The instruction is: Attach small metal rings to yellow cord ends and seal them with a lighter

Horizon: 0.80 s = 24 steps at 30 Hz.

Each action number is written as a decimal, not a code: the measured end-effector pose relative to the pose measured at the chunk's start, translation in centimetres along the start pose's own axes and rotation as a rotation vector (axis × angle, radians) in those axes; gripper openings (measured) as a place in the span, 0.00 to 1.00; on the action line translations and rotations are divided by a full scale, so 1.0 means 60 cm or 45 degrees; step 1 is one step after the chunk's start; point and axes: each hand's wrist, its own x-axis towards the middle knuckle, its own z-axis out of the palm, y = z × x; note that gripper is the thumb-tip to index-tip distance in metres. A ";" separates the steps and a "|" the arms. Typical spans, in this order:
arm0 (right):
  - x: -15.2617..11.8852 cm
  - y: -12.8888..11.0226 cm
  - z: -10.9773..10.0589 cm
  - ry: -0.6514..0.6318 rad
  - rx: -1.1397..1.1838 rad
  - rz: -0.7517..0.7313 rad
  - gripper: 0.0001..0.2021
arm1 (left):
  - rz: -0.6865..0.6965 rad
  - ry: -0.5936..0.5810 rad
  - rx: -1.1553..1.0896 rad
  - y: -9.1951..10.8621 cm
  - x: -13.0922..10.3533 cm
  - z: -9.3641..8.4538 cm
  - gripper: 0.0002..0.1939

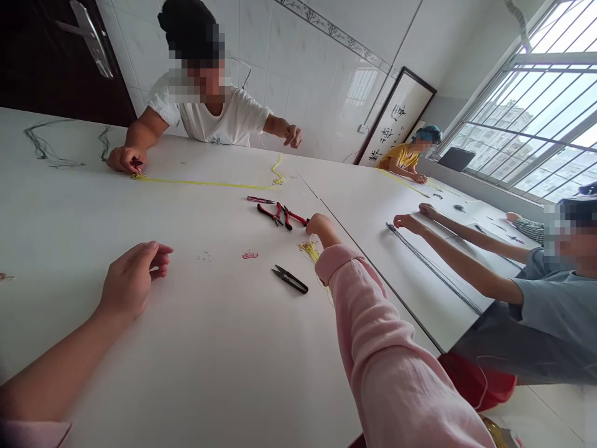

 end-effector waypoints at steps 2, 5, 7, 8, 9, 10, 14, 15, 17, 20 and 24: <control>0.006 -0.001 -0.002 -0.057 0.012 0.044 0.12 | 0.000 -0.003 -0.002 0.001 -0.001 0.001 0.15; 0.012 -0.004 -0.003 -0.107 0.036 0.079 0.12 | -0.006 -0.007 0.003 0.002 -0.002 0.000 0.16; 0.012 -0.007 -0.001 -0.105 0.065 0.079 0.12 | -0.002 -0.008 0.008 0.003 -0.003 -0.001 0.16; 0.010 -0.007 0.001 -0.099 0.087 0.079 0.12 | 0.000 -0.013 0.010 0.003 -0.003 -0.002 0.15; 0.008 -0.006 0.003 -0.090 0.113 0.078 0.12 | 0.001 -0.018 0.011 0.003 -0.003 -0.003 0.15; 0.005 -0.004 0.005 -0.076 0.145 0.076 0.12 | 0.000 -0.022 0.012 0.003 -0.003 -0.003 0.15; -0.001 0.014 -0.008 0.063 0.299 0.081 0.12 | -0.008 -0.029 0.017 0.000 0.000 -0.003 0.16; 0.000 0.020 -0.019 0.121 0.341 0.081 0.13 | -0.004 -0.029 0.016 -0.001 0.000 -0.003 0.16; 0.004 0.029 -0.052 0.255 0.425 0.065 0.13 | -0.001 -0.033 0.019 -0.004 0.001 -0.003 0.17; 0.009 0.035 -0.119 0.459 0.540 -0.013 0.12 | -0.013 -0.034 0.033 -0.005 0.001 -0.005 0.17; -0.005 0.032 -0.215 0.729 0.620 -0.207 0.09 | -0.007 -0.039 0.035 -0.003 0.001 -0.006 0.16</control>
